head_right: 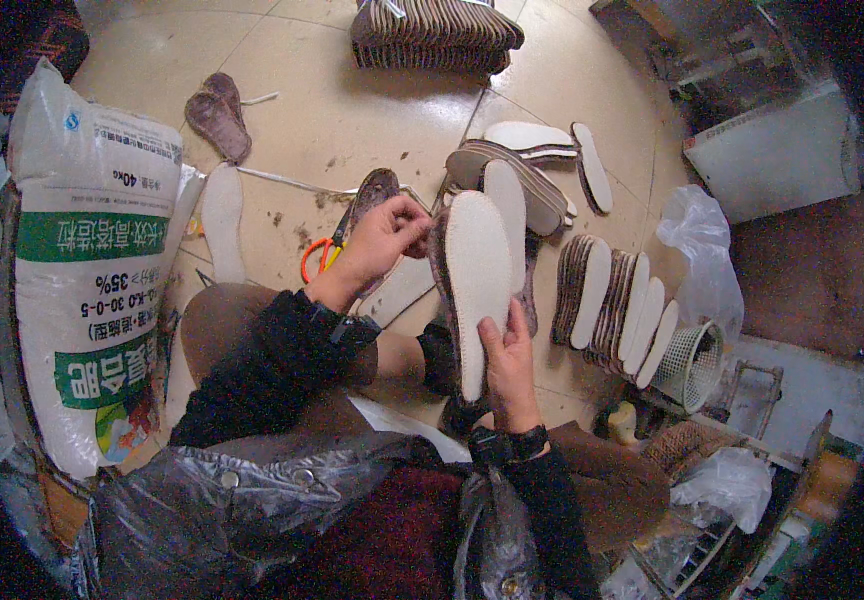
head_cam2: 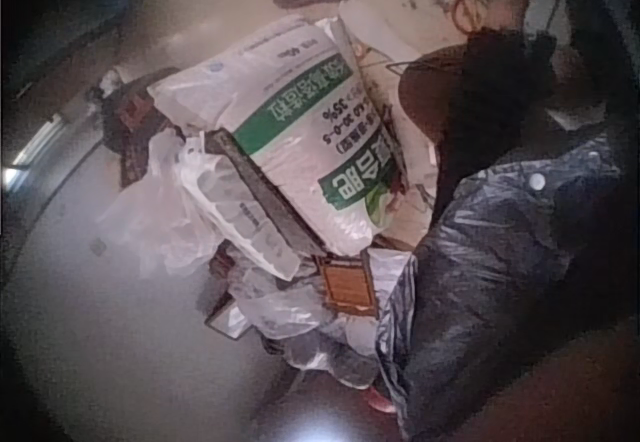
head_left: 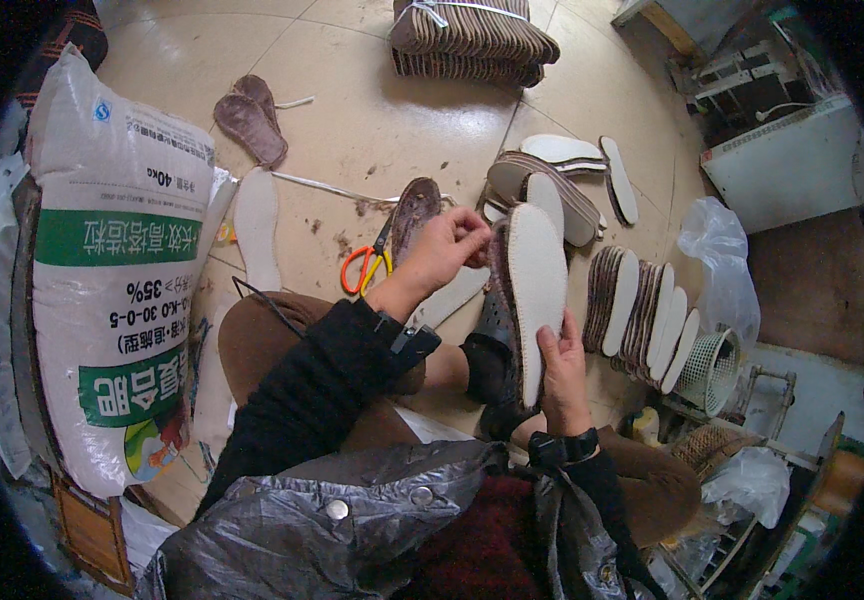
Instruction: The person sits on the floor and repeatedly aligns a brown fabric insole with a white foam insole, then uses scissors to trim the fabric to match the foam shape. The person stacks trimmed pairs and continues the process with additional insoles.
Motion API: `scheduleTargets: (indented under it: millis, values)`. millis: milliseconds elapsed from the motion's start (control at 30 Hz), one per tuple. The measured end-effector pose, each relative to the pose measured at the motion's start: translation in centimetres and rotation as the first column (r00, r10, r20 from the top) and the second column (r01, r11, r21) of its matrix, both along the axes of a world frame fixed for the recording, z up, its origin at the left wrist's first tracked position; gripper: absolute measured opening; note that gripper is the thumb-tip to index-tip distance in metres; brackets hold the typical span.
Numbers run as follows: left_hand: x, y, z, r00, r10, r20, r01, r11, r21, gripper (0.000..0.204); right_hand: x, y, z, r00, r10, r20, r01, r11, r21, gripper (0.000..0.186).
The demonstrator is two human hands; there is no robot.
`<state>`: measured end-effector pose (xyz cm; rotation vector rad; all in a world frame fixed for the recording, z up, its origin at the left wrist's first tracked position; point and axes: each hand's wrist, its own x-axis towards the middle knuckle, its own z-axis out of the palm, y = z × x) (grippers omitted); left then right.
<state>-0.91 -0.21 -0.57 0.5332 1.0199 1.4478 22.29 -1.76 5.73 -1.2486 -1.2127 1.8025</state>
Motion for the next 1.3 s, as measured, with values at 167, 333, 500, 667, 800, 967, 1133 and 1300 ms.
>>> scheduleTargets:
  millis: [167, 333, 500, 667, 800, 967, 1133, 1300]
  values:
    - [-1.2, 0.1, 0.6, 0.988, 0.137, -0.067, -0.138, 0.990, -0.019, 0.015, 0.2, 0.1, 0.0, 0.993, -0.029, 0.112, 0.024, 0.998, 0.050, 0.057]
    - [-0.4, -0.2, 1.4, 0.963, -0.122, -0.241, 0.121, 0.992, -0.019, 0.017, -0.1, -0.3, 0.1, 0.988, 0.072, 0.134, -0.094, 0.981, 0.167, 0.055]
    - [0.4, -0.6, 1.5, 0.905, -0.069, -0.420, 0.132, 0.984, 0.122, 0.026, -0.3, -0.2, 0.2, 0.977, 0.080, 0.198, -0.114, 0.980, 0.166, 0.055]
    - [0.7, -0.1, 0.5, 0.983, 0.006, -0.184, 0.015, 0.994, 0.109, 0.027, -0.4, 0.0, -0.3, 0.997, 0.026, 0.079, -0.033, 0.996, 0.083, 0.054]
    - [0.4, 0.1, -0.1, 0.986, 0.015, -0.165, -0.009, 0.999, 0.036, 0.029, -0.2, 0.1, -0.7, 0.997, -0.072, 0.033, 0.072, 0.997, 0.015, 0.055]
    - [1.7, -0.6, 0.5, 0.853, -0.212, -0.476, 0.230, 0.973, -0.022, 0.035, -0.2, 0.0, -1.1, 0.994, -0.090, 0.062, 0.086, 0.994, 0.074, 0.051]
    - [1.2, -0.4, 0.3, 0.878, -0.060, -0.475, 0.064, 0.998, -0.009, 0.030, 0.0, 0.2, -0.5, 0.984, -0.156, 0.079, 0.158, 0.987, -0.008, 0.055]
    - [1.0, 0.6, -1.4, 0.434, 0.388, -0.813, -0.217, 0.921, 0.324, 0.018, -0.1, 0.4, -0.1, 0.977, -0.204, 0.063, 0.205, 0.979, -0.015, 0.056]
